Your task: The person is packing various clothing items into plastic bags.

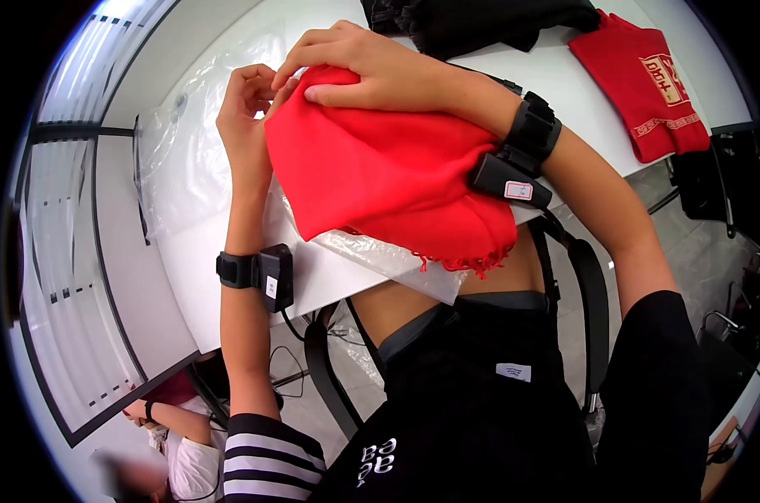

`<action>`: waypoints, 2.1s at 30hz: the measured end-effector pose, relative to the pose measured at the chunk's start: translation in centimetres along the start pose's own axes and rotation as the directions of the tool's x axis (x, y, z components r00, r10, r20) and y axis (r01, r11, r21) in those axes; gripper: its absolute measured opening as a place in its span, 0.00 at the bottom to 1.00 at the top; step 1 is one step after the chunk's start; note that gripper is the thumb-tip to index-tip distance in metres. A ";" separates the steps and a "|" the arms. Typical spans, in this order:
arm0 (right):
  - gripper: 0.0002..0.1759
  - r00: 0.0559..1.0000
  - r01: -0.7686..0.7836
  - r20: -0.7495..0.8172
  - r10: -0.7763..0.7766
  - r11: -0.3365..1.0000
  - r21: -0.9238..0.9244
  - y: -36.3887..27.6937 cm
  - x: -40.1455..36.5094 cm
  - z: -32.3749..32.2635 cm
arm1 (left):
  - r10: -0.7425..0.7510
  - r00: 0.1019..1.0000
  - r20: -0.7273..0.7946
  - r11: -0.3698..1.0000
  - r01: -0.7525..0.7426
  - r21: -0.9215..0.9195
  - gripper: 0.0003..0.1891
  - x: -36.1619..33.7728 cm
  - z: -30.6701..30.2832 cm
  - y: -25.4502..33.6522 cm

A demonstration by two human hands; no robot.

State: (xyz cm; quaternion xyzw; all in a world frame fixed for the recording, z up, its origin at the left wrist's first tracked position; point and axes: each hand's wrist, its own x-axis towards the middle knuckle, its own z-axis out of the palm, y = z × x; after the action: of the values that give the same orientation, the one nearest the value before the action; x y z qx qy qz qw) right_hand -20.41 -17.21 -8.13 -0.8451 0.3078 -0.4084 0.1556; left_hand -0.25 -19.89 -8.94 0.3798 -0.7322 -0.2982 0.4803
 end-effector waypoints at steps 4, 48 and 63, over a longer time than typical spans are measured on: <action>0.19 1.000 -0.030 0.006 0.030 1.000 0.009 -0.1 -0.1 0.0 | 0.016 1.000 0.005 1.000 -0.016 0.018 0.10 0.0 0.0 0.0; 0.18 0.942 -0.276 -0.153 0.298 0.949 0.149 -1.9 0.6 2.2 | -0.039 0.999 -0.020 0.998 0.040 0.048 0.07 0.0 -0.4 0.1; 0.20 0.965 -0.190 -0.142 0.222 0.959 0.208 -1.5 0.7 2.2 | -0.015 1.000 -0.021 0.998 0.017 0.062 0.08 0.0 -0.3 -0.3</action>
State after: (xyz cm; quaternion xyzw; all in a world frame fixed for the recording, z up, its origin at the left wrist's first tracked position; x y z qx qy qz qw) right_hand -17.76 -16.48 -8.30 -0.7528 0.3654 -0.4858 0.2525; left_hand 0.09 -20.09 -9.11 0.4033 -0.7331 -0.2754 0.4734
